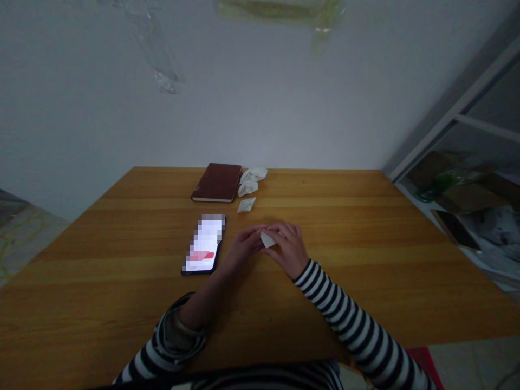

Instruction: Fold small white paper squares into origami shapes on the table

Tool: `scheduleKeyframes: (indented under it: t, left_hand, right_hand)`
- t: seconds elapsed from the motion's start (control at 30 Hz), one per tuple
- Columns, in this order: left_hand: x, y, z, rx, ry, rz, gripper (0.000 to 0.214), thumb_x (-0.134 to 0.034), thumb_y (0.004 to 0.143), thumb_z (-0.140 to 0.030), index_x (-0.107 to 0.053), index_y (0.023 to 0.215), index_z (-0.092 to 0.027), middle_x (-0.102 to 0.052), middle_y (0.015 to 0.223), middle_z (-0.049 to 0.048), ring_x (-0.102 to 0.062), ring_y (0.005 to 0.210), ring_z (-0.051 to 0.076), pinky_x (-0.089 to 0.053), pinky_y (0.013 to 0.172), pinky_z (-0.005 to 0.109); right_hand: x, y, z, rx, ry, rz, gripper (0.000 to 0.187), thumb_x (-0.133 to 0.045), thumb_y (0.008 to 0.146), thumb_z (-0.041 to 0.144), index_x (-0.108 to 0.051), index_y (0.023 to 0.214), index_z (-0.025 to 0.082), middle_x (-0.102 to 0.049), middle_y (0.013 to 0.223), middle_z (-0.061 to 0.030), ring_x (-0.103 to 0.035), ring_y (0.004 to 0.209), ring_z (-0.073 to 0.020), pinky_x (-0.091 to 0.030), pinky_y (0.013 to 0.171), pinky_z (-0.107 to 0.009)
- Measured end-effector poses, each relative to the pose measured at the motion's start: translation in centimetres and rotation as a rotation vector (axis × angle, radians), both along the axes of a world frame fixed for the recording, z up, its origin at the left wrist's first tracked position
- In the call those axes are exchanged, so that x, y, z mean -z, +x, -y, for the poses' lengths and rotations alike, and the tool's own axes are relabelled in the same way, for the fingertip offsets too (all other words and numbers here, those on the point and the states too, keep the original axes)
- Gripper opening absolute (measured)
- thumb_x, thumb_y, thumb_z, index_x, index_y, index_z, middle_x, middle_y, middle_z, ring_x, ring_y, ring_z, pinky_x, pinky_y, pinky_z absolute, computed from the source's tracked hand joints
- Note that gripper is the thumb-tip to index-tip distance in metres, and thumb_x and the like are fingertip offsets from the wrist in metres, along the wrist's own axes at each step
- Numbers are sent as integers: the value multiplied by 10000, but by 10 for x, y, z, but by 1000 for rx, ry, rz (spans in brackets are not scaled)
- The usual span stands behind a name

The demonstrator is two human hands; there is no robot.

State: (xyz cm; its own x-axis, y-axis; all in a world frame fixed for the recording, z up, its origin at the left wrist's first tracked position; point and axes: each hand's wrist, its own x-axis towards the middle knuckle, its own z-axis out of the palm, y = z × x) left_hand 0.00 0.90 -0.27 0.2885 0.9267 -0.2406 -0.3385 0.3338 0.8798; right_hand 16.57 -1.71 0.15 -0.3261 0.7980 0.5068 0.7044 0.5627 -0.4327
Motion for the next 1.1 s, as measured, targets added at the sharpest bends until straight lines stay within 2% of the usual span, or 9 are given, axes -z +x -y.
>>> scheduleKeyframes:
  t: [0.1, 0.27, 0.47, 0.63, 0.87, 1.1]
  left_hand:
    - [2, 0, -1, 3, 3, 20, 506, -864, 624, -435, -741, 1002, -121, -761, 963, 118, -712, 843, 209, -530, 762, 281]
    - [4, -4, -2, -2, 71, -61, 529, -837, 658, -471, -741, 1040, -119, -759, 1003, 127, -705, 924, 238, -525, 830, 318]
    - [4, -9, -5, 39, 175, -177, 486, -755, 743, -521, -758, 1029, -129, -766, 969, 103, -700, 874, 228, -527, 788, 308]
    - [-1, -8, -3, 44, 225, -230, 471, -816, 689, -447, -760, 1042, -141, -771, 1012, 109, -705, 888, 240, -528, 808, 326]
    - [-6, -4, 2, 32, 309, -282, 346, -776, 740, -379, -778, 1008, -161, -779, 1010, 97, -716, 880, 236, -537, 834, 343]
    - [-15, -3, 6, 53, 475, -380, 320, -711, 811, -363, -760, 1077, -192, -755, 1106, 66, -702, 1023, 260, -524, 935, 378]
  right_hand:
    - [4, 2, -3, -20, -8, -71, 438, -790, 785, 314, -654, 1195, 238, -669, 1148, -87, -579, 1093, -273, -430, 942, -463]
    - [10, 6, -10, -138, -47, -171, 489, -812, 760, 314, -651, 1220, 269, -669, 1178, -80, -591, 1118, -264, -462, 967, -457]
    - [13, 8, -13, -159, -78, -332, 304, -736, 838, 269, -698, 1139, 267, -696, 1119, -66, -625, 1057, -222, -494, 942, -404]
    - [8, 6, -10, -115, -60, -435, 92, -653, 900, 246, -736, 939, 253, -714, 1009, -50, -651, 981, -198, -508, 903, -370]
    - [4, 5, -7, -32, -33, -495, 100, -630, 905, 246, -704, 842, 221, -681, 876, -49, -642, 858, -193, -509, 798, -344]
    - [0, 3, -5, 27, -57, -563, 141, -617, 909, 255, -685, 789, 223, -669, 794, -30, -630, 764, -179, -496, 727, -314]
